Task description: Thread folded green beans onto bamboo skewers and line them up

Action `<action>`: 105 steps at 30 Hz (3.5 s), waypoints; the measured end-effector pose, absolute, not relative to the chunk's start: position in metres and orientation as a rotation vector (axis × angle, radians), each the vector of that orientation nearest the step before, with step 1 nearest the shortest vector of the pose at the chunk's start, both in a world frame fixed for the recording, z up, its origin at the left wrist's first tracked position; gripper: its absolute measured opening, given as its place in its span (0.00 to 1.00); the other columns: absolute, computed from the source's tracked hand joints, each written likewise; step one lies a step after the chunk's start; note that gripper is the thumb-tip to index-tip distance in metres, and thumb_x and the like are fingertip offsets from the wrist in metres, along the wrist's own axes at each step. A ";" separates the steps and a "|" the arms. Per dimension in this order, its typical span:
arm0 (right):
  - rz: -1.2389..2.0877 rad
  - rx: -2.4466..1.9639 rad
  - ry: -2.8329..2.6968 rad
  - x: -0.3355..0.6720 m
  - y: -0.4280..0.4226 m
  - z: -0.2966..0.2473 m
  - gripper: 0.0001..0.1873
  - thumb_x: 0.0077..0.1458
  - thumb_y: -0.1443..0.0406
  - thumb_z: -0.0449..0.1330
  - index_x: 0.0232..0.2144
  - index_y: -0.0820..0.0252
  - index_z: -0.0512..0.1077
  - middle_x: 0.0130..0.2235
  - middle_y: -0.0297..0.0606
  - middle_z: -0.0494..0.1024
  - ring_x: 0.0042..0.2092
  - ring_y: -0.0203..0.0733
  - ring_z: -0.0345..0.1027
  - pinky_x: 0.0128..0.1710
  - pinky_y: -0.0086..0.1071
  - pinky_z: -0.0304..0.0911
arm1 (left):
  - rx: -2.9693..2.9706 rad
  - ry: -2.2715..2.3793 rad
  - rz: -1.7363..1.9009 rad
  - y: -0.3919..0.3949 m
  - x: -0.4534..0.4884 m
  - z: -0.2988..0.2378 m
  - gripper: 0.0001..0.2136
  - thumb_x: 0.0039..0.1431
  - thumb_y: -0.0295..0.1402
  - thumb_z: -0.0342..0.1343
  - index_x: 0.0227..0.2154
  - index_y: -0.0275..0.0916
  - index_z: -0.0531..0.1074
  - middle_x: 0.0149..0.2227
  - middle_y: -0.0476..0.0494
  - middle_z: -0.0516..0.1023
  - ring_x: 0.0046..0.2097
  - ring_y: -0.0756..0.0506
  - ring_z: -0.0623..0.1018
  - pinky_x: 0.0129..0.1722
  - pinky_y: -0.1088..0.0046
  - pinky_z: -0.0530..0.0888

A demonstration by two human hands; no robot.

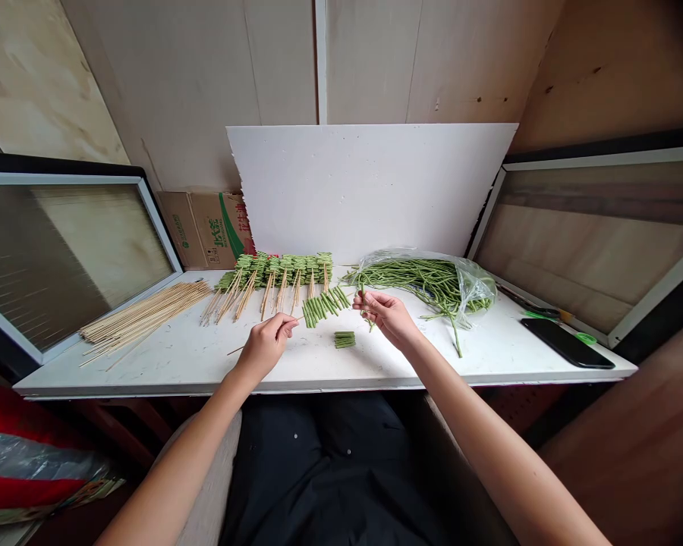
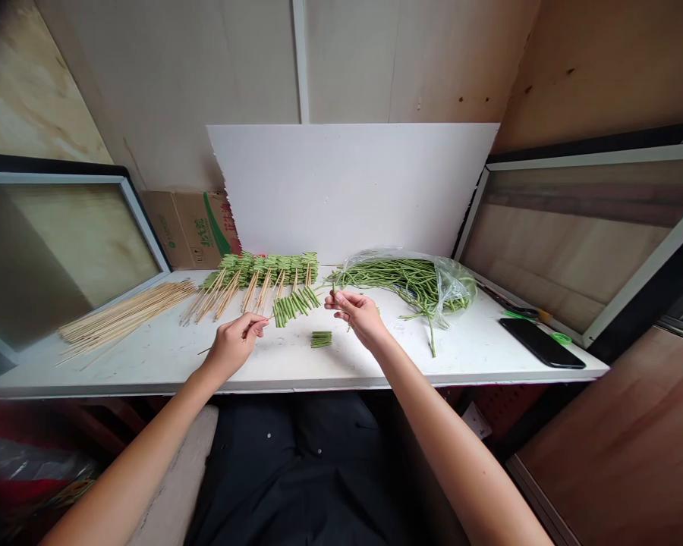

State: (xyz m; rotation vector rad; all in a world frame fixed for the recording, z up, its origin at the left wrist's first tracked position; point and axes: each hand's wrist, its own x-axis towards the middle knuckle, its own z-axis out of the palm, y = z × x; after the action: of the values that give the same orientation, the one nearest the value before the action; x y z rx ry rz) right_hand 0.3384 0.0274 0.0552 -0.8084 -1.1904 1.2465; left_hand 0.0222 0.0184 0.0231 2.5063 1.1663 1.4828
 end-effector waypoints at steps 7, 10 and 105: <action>1.247 -0.818 -1.156 0.329 0.025 0.054 0.22 0.45 0.47 0.78 0.36 0.54 0.84 0.46 0.43 0.85 0.49 0.48 0.77 0.39 0.34 0.69 | 2.524 1.156 1.473 0.017 0.026 0.023 0.08 0.73 0.35 0.54 0.38 0.42 0.76 0.27 0.51 0.77 0.26 0.50 0.75 0.31 0.75 0.71; 1.271 -0.785 -1.130 0.326 0.024 0.052 0.21 0.45 0.49 0.79 0.37 0.54 0.85 0.45 0.42 0.85 0.49 0.47 0.76 0.39 0.33 0.68 | 2.519 1.165 1.455 0.015 0.026 0.025 0.08 0.72 0.34 0.54 0.38 0.41 0.76 0.26 0.51 0.76 0.26 0.50 0.74 0.31 0.76 0.70; 0.031 -1.287 -2.309 0.331 0.038 0.006 0.11 0.66 0.65 0.62 0.42 0.57 0.86 0.42 0.47 0.85 0.46 0.57 0.69 0.49 0.46 0.65 | 2.617 1.271 1.484 0.027 0.005 0.022 0.07 0.72 0.30 0.54 0.37 0.41 0.76 0.32 0.47 0.83 0.33 0.47 0.82 0.34 0.74 0.72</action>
State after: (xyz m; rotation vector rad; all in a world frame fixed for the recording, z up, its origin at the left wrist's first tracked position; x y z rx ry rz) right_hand 0.3313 0.0378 0.0057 -1.2870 -2.3090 0.0307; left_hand 0.0046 0.0271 0.0218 2.6171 1.2706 1.4837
